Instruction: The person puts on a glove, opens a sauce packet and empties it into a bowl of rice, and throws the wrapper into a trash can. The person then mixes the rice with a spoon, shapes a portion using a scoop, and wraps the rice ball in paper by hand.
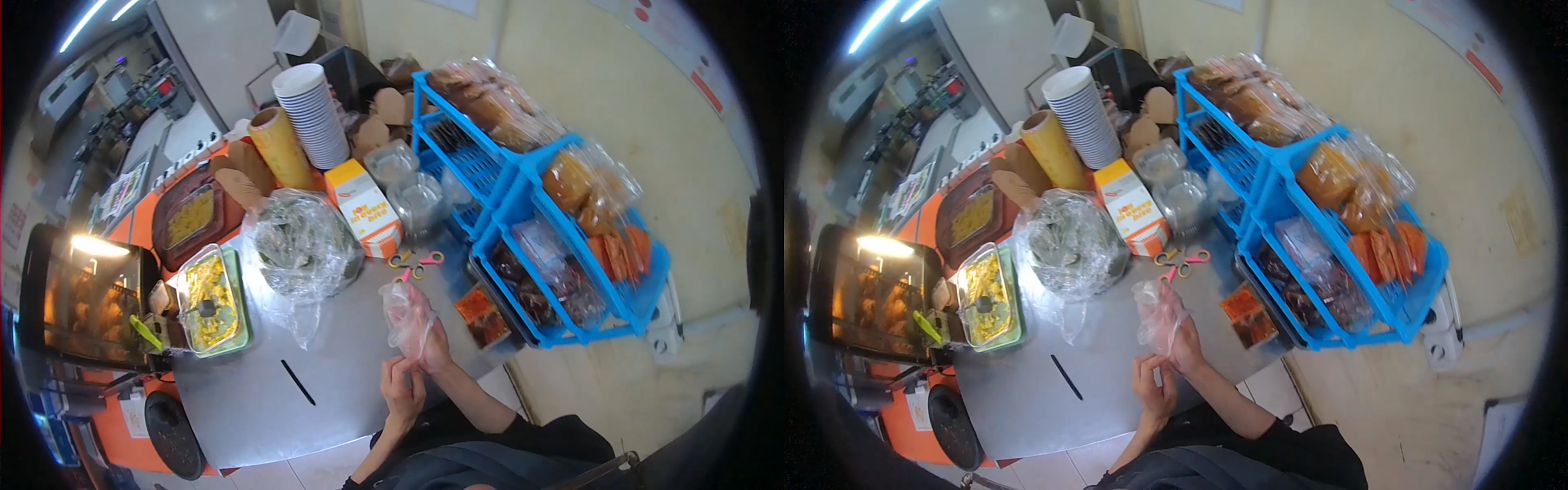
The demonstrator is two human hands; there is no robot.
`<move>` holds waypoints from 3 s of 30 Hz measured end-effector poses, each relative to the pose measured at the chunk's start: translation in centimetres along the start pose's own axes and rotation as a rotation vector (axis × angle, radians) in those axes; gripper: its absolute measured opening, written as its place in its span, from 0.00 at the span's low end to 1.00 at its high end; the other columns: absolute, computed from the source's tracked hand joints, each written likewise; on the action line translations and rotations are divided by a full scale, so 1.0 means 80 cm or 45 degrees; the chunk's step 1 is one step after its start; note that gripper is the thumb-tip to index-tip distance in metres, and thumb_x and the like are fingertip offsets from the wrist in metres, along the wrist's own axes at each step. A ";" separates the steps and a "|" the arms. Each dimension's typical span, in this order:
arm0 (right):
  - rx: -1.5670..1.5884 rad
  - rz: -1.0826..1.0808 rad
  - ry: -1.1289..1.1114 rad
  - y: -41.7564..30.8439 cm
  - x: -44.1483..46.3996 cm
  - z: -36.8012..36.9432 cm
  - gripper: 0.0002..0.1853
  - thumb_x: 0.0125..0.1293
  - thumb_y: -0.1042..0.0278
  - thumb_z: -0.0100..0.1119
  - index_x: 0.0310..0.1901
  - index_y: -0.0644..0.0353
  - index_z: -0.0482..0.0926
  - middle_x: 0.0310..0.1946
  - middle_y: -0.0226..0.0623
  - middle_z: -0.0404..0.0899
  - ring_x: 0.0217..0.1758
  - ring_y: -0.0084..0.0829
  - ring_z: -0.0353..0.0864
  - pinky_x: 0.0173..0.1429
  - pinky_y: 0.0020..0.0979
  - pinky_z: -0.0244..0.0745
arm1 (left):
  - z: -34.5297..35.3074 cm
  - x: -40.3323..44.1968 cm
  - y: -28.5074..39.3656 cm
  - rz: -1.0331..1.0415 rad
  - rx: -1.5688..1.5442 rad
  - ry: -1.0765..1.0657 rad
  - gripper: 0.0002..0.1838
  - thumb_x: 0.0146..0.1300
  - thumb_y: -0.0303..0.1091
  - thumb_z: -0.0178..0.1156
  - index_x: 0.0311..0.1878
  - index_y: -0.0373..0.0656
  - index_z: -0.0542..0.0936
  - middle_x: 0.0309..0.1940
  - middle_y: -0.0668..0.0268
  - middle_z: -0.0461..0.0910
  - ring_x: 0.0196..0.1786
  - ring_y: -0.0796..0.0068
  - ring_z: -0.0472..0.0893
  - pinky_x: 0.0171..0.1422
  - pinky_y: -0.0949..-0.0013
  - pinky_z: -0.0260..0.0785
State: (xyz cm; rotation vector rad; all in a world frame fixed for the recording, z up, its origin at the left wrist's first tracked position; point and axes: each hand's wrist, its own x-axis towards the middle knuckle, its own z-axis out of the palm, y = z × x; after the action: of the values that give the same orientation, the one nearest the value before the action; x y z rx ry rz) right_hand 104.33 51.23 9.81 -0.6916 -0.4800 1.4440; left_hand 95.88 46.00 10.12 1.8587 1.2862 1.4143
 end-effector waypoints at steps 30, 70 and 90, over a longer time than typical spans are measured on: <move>0.153 0.463 -0.202 -0.003 -0.038 -0.040 0.43 0.61 0.42 0.54 0.72 0.26 0.39 0.75 0.28 0.31 0.72 0.42 0.46 0.68 0.54 0.51 | -0.015 -0.032 0.015 0.117 -0.237 -0.579 0.04 0.54 0.20 0.57 0.33 0.38 0.76 0.26 0.57 0.77 0.29 0.55 0.78 0.32 0.60 0.69; 0.133 0.319 0.108 -0.064 -0.163 -0.232 0.42 0.65 0.51 0.57 0.72 0.29 0.39 0.63 0.50 0.63 0.55 0.44 0.76 0.52 0.44 0.78 | 0.075 0.070 -0.016 -0.043 0.216 -0.358 0.07 0.49 0.24 0.62 0.31 0.39 0.75 0.27 0.59 0.74 0.30 0.59 0.76 0.35 0.62 0.70; 0.055 1.362 -1.649 0.334 -0.249 0.284 0.65 0.47 0.30 0.64 0.70 0.40 0.22 0.67 0.44 0.57 0.55 0.39 0.74 0.41 0.28 0.80 | -0.541 -0.317 0.084 -0.715 -0.502 0.799 0.04 0.67 0.30 0.53 0.40 0.40 0.72 0.31 0.75 0.71 0.33 0.88 0.68 0.37 0.81 0.63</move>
State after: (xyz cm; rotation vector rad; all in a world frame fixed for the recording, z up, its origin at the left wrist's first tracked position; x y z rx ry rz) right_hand 67.69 34.36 10.01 0.2319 -1.1404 2.8595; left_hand 57.96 13.62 18.87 0.7244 1.5005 1.8015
